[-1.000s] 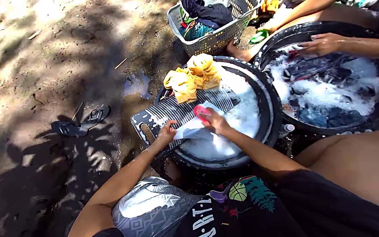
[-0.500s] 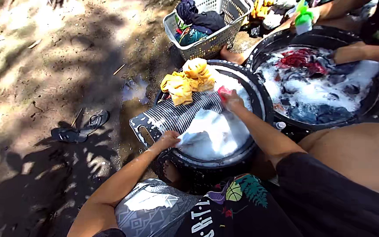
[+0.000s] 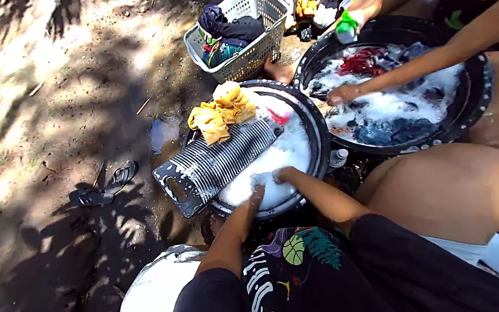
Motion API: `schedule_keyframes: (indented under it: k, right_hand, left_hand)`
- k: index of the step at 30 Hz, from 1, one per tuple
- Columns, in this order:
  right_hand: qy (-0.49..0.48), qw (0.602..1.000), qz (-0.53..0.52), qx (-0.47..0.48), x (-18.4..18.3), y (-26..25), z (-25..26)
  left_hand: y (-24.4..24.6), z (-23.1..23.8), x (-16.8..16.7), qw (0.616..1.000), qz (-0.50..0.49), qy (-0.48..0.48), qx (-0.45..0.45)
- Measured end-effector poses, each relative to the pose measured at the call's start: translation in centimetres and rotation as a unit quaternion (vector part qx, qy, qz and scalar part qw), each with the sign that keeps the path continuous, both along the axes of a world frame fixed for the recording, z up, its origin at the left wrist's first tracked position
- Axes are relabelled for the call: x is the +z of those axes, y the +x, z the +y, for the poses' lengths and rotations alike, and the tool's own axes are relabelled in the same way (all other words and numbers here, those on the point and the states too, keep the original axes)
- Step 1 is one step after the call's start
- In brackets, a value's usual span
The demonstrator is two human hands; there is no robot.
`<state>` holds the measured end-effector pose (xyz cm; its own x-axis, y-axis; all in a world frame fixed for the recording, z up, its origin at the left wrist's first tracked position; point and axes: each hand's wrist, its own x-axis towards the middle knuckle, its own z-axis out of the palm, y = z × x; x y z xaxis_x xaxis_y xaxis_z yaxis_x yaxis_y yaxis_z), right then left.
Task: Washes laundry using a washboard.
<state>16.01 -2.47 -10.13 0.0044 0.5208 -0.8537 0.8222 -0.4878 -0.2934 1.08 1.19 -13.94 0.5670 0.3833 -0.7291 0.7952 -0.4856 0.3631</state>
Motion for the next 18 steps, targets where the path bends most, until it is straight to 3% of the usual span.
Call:
schedule_keyframes:
  k: [1,3,6,9,10,12,13,15,18]
  right_hand:
    - [0.024,0.999,0.017,-0.024,0.6,0.7,0.4]
    - [0.154,0.978,0.083,-0.112,1.7,3.0,0.9]
    - [0.343,0.878,0.246,-0.228,4.6,4.9,1.4]
    - [0.442,0.777,0.381,-0.237,7.6,4.9,0.5]
    - [0.475,0.771,0.362,-0.219,7.3,5.3,0.6]
    - [0.492,0.817,0.255,-0.161,5.8,7.3,1.1]
    - [0.476,0.841,0.205,-0.156,5.1,8.3,1.4]
    - [0.497,0.818,0.192,-0.214,4.3,8.9,1.4]
    - [0.620,0.647,0.311,-0.316,6.1,3.3,1.8]
  left_hand:
    - [0.3,0.1,0.9,0.999,0.014,-0.021,0.023]
    - [1.4,1.0,2.3,0.995,-0.076,-0.042,0.051]
    - [3.1,3.2,7.7,0.951,-0.295,-0.039,0.086]
    - [3.8,5.6,15.9,0.906,-0.411,0.054,0.088]
    - [3.6,5.8,18.9,0.895,-0.428,0.071,0.106]
    - [1.6,5.7,22.1,0.861,-0.478,0.047,0.170]
    - [0.2,5.5,22.2,0.836,-0.505,0.000,0.215]
    - [-1.2,4.9,20.1,0.781,-0.541,-0.092,0.299]
    - [1.1,2.5,15.2,0.789,-0.483,-0.125,0.360]
